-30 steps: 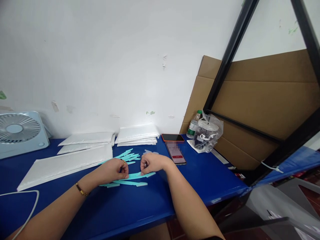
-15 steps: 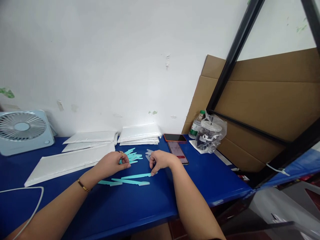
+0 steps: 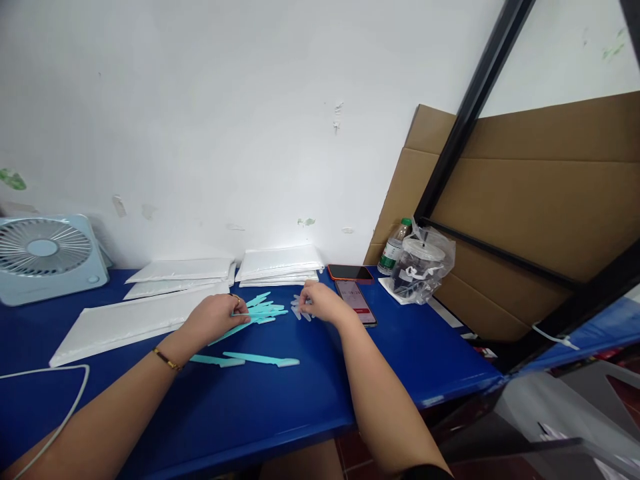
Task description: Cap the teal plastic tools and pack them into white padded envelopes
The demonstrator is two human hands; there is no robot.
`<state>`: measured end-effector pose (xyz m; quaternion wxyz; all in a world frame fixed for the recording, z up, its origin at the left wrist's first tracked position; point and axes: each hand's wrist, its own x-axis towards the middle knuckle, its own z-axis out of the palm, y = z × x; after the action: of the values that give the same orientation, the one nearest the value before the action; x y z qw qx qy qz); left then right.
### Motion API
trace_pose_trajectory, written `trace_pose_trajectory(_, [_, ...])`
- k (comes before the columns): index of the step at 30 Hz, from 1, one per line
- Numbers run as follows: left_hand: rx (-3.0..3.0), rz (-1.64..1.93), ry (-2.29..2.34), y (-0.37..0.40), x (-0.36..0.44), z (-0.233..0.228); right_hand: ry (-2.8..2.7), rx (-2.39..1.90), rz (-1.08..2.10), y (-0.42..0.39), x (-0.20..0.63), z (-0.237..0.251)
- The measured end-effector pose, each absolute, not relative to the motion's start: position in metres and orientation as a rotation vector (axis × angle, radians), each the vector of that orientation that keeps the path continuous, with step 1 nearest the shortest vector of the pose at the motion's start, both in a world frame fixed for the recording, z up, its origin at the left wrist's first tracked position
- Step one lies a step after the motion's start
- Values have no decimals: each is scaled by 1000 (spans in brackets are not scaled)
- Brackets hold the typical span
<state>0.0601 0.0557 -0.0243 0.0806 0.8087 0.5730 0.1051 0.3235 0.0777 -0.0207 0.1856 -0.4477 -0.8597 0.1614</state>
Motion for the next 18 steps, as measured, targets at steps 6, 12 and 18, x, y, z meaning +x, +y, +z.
trace_pose_trajectory(6, [2438, 442, 1584, 51, 52, -13, -2364, -1221, 586, 67, 323, -12])
trace_pose_trajectory(12, [2404, 141, 1227, 32, 61, -13, -2857, -1023, 868, 42, 296, -12])
trace_pose_trajectory(18, [2387, 102, 1269, 34, 69, -20, -2775, -1166, 810, 49, 298, -16])
